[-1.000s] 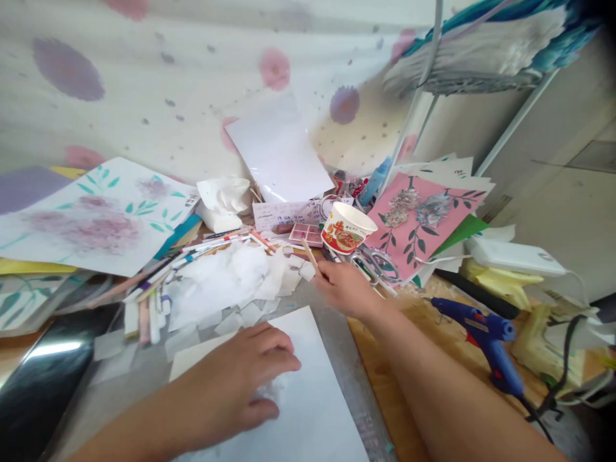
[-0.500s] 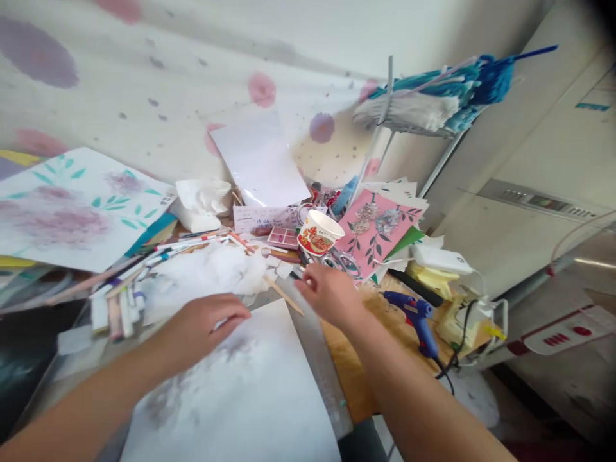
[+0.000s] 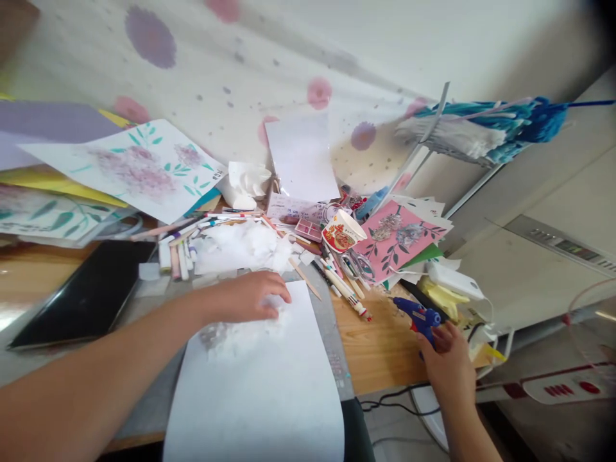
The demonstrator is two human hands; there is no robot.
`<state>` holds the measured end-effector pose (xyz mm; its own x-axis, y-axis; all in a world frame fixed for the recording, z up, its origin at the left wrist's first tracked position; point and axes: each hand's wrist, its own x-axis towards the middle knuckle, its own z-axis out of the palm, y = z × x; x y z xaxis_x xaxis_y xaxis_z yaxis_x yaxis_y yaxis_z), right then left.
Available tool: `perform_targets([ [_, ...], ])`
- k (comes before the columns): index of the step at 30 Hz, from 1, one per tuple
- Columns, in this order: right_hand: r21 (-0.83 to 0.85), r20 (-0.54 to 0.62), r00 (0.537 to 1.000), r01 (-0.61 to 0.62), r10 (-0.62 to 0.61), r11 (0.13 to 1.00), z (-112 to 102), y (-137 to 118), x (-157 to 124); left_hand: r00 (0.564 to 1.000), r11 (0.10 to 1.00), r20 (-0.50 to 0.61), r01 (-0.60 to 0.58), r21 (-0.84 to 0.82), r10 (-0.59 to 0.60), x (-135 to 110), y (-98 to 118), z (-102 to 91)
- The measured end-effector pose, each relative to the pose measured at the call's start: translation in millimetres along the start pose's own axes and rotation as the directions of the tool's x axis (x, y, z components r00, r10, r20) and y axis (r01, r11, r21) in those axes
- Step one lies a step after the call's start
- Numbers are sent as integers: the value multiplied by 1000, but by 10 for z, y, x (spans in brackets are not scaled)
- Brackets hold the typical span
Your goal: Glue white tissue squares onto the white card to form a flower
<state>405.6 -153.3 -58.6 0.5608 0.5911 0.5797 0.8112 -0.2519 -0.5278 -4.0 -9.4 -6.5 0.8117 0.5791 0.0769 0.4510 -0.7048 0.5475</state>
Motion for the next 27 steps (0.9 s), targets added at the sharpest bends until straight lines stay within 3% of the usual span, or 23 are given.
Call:
perform_targets([
  [2, -48, 78, 991, -108, 111, 993, 22, -8, 67, 997, 999, 60, -46, 1, 46, -20, 64, 37],
  [5, -84, 99, 968, -221, 229, 972, -11, -73, 142, 993, 998, 100, -66, 24, 63, -45, 123, 80],
  [8, 6, 111, 956, -274, 272, 962, -51, -203, 91, 993, 998, 112, -52, 36, 48, -48, 113, 79],
  [12, 214, 277, 942, -254, 191, 943, -28, -506, -196, 992, 999, 126, -21, 38, 16, -46, 49, 44],
  [15, 299, 439, 897, -205, 56, 932, -15, -841, -419, 991, 999, 133, -16, 47, 10, -49, 36, 48],
  [16, 345, 550, 832, -144, -75, 928, -21, -964, -461, 992, 998, 128, -16, 53, 9, -49, 45, 56],
  [18, 409, 706, 636, -7, -312, 912, -41, -1201, -485, 994, 997, 106, -13, 70, 6, -42, 78, 84],
  [20, 431, 758, 488, 123, -432, 894, -59, -1389, -447, 997, 996, 77, -11, 92, 4, -30, 120, 120],
  [21, 434, 771, 436, 172, -464, 884, -62, -1454, -418, 998, 995, 63, -10, 104, 4, -24, 138, 140],
  [23, 429, 786, 380, 234, -488, 873, -56, -1526, -366, 999, 992, 39, -10, 127, 5, -12, 159, 180],
  [27, 418, 796, 347, 277, -496, 865, -17, -1529, -337, 1000, 989, 13, -8, 149, 6, 0, 132, 234],
])
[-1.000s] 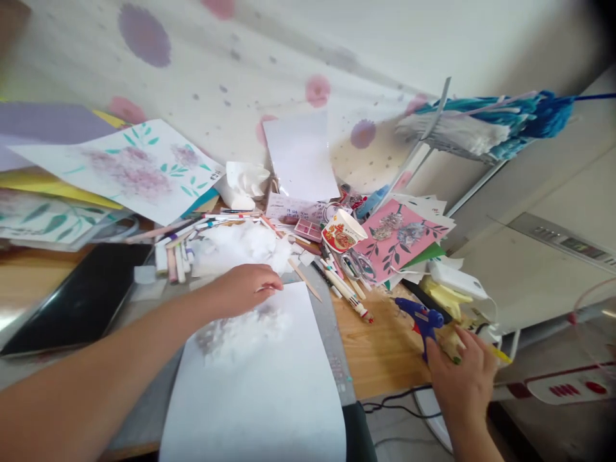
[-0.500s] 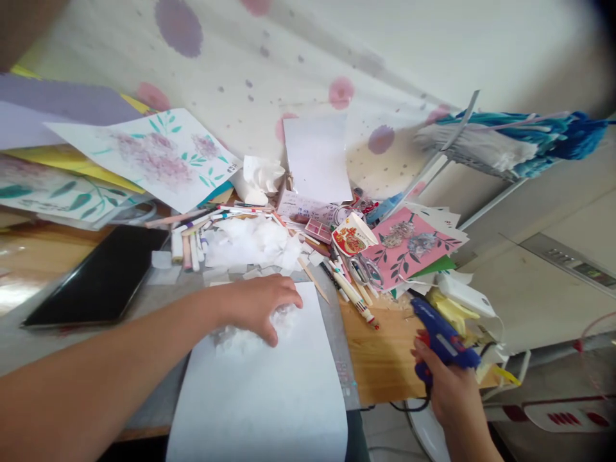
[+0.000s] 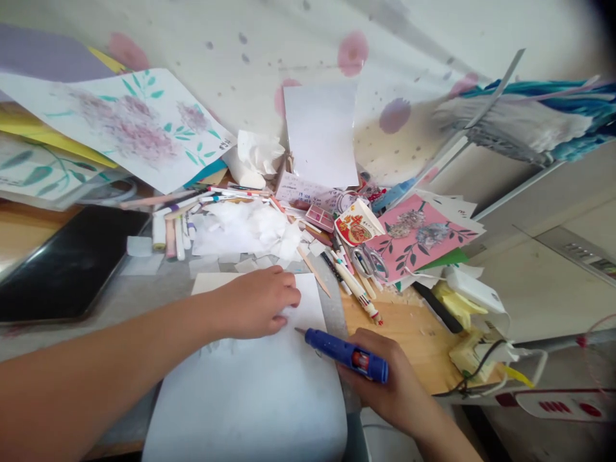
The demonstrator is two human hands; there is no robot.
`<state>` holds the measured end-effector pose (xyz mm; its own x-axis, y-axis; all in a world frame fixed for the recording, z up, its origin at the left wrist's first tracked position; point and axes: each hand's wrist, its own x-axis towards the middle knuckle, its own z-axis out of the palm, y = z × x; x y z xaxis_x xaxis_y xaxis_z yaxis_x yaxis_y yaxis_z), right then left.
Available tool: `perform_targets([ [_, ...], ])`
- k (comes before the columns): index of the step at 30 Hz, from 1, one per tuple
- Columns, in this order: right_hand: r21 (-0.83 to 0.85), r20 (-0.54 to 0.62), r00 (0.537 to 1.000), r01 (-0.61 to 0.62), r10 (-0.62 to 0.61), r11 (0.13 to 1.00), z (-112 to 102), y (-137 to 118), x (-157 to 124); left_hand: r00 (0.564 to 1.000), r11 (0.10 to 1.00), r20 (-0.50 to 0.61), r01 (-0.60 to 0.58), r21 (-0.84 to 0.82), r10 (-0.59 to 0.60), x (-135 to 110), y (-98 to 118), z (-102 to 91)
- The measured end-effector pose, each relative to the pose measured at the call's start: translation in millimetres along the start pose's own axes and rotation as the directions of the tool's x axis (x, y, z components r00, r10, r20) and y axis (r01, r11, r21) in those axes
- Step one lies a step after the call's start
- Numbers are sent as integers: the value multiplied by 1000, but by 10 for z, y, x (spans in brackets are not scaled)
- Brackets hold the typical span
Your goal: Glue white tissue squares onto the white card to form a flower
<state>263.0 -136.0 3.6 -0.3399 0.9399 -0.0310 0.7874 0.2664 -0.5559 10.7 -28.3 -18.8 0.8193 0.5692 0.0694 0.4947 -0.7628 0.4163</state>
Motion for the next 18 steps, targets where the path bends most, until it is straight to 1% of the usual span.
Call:
perform_targets([
  [4, 1, 30, 999, 25, -25, 1000, 16, 8, 28, 1000, 1000, 0, -1, -1, 1, 9, -32, -1],
  [8, 24, 54, 997, 45, -46, 999, 9, -33, 80, 1000, 1000, 5, 1, -16, 0, 10, -26, -45],
  [10, 3, 65, 996, 65, -65, 998, 13, -62, 102, 1000, 1000, 3, 3, -23, -3, 8, -25, -58],
  [14, -119, 57, 989, 141, -135, 983, 64, -101, 126, 1000, 999, 8, 4, -34, -3, 14, -37, -57],
  [18, -288, 12, 981, 189, -194, 939, 146, -62, 119, 1000, 999, 24, 3, -37, -3, 18, -38, -64],
])
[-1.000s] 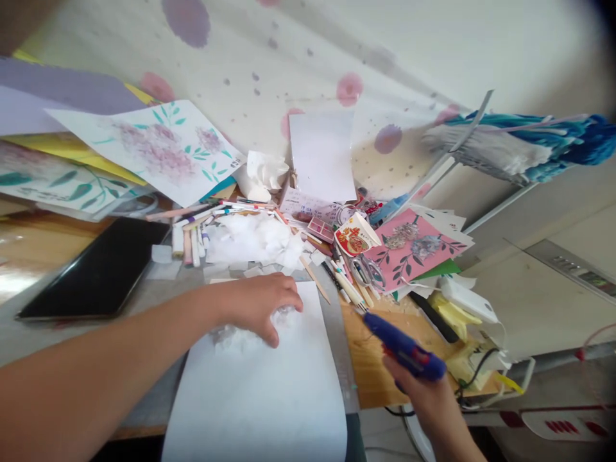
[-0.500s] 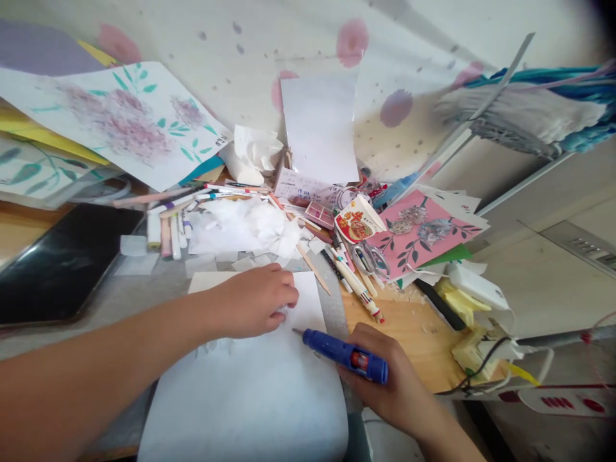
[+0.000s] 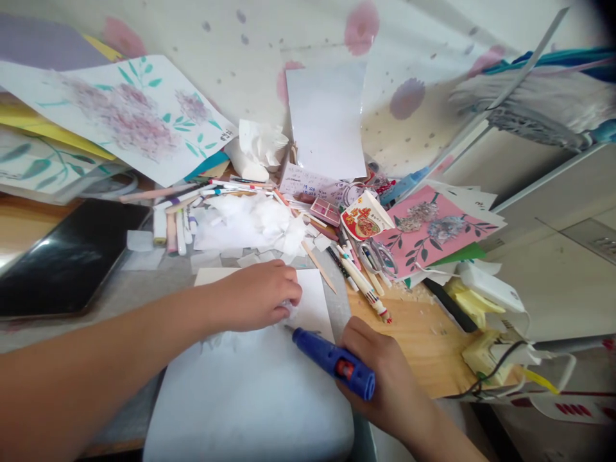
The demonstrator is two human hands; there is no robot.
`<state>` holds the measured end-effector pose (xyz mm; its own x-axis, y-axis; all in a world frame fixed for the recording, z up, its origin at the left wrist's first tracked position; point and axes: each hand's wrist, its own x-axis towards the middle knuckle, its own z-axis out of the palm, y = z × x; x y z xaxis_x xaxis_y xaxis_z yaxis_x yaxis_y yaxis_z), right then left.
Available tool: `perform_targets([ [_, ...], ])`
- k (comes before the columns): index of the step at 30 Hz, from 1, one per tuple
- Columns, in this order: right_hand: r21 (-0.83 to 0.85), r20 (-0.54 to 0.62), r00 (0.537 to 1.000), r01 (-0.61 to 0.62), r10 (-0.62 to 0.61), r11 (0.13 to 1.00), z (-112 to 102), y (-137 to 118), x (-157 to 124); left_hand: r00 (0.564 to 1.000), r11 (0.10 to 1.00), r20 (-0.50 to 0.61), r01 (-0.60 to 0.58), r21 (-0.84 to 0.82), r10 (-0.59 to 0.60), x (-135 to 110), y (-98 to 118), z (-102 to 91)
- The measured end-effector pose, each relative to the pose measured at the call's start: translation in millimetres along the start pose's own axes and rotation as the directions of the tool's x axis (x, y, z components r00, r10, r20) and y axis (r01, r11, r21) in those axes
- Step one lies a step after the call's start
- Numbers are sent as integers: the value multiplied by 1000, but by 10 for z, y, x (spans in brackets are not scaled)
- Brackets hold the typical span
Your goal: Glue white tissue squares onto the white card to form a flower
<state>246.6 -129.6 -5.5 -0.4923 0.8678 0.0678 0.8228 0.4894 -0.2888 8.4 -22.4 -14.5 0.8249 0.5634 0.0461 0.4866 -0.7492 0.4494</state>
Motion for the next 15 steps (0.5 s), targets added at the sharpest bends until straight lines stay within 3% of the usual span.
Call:
perform_targets([
  [4, -128, -42, 998, 43, -49, 991, 37, 19, -20, 1000, 1000, 2, 9, -4, -9, -2, 10, -13],
  [9, -127, 25, 999, 49, -46, 991, -10, -19, -25, 1000, 1000, 2, 21, -9, -21, 5, 10, -10],
  [15, -241, -97, 991, 69, -95, 968, 40, 20, -44, 1000, 999, 2, 27, -18, -27, -5, -7, 2],
])
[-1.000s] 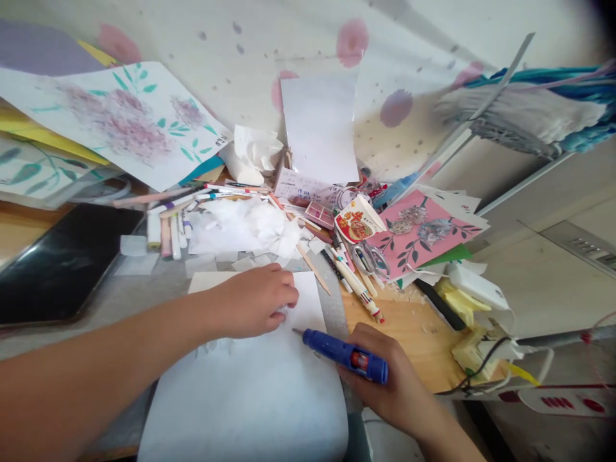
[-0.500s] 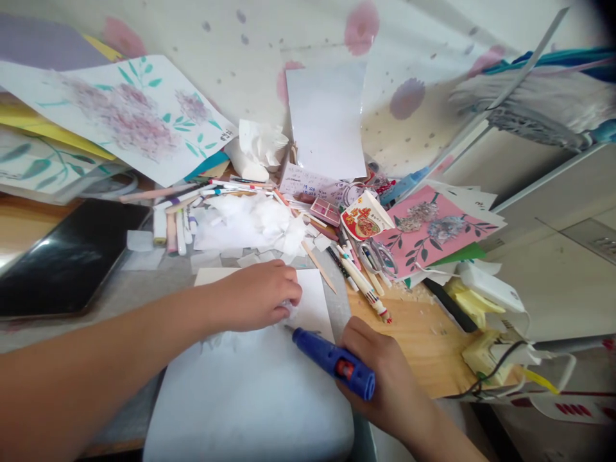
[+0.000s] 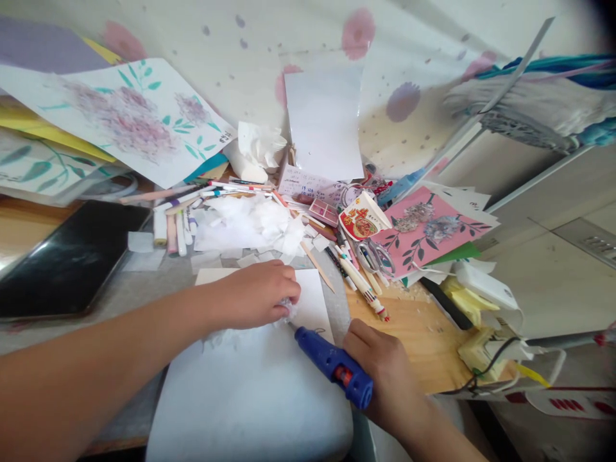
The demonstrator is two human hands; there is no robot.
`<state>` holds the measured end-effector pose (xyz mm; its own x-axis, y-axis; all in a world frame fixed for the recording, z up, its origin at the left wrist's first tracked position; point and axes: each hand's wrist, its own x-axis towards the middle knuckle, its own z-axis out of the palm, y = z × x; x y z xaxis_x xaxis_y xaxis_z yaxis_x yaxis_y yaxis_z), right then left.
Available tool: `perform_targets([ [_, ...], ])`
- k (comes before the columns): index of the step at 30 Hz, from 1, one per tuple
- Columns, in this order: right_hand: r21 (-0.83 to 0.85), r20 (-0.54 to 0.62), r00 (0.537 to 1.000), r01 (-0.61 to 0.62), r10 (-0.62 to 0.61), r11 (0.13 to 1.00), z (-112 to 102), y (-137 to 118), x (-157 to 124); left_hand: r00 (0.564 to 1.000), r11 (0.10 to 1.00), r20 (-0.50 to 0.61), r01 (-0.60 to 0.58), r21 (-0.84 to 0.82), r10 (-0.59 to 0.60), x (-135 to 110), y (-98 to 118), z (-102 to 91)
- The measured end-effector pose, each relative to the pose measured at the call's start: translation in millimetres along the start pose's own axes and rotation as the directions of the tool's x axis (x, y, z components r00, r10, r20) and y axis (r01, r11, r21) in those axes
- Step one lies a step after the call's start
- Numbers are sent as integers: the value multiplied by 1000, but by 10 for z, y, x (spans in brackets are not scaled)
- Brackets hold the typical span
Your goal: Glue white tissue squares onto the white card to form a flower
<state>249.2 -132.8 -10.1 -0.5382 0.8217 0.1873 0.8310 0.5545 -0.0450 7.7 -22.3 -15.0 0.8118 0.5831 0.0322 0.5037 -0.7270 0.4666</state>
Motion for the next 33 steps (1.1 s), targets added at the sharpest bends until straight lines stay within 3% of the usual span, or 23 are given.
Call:
perform_targets([
  [7, 68, 91, 995, -46, 40, 997, -52, 13, -9, 1000, 1000, -12, -3, -13, 3, -2, -22, 10],
  [14, -35, -14, 998, -57, 57, 998, 11, 70, -38, 1000, 1000, -22, -10, -15, 10, 4, -27, 13],
  [21, 69, 64, 996, -63, 59, 996, -29, 18, -68, 1000, 1000, -20, -10, -18, 10, -3, -39, 21],
  [27, -11, -23, 999, -24, 24, 1000, 23, -22, -65, 1000, 1000, -20, -2, -25, 1, -2, -34, 12],
  [33, 122, 49, 998, -37, 31, 992, -24, -91, -40, 1000, 1000, -7, 14, -24, -14, 5, -4, -8],
])
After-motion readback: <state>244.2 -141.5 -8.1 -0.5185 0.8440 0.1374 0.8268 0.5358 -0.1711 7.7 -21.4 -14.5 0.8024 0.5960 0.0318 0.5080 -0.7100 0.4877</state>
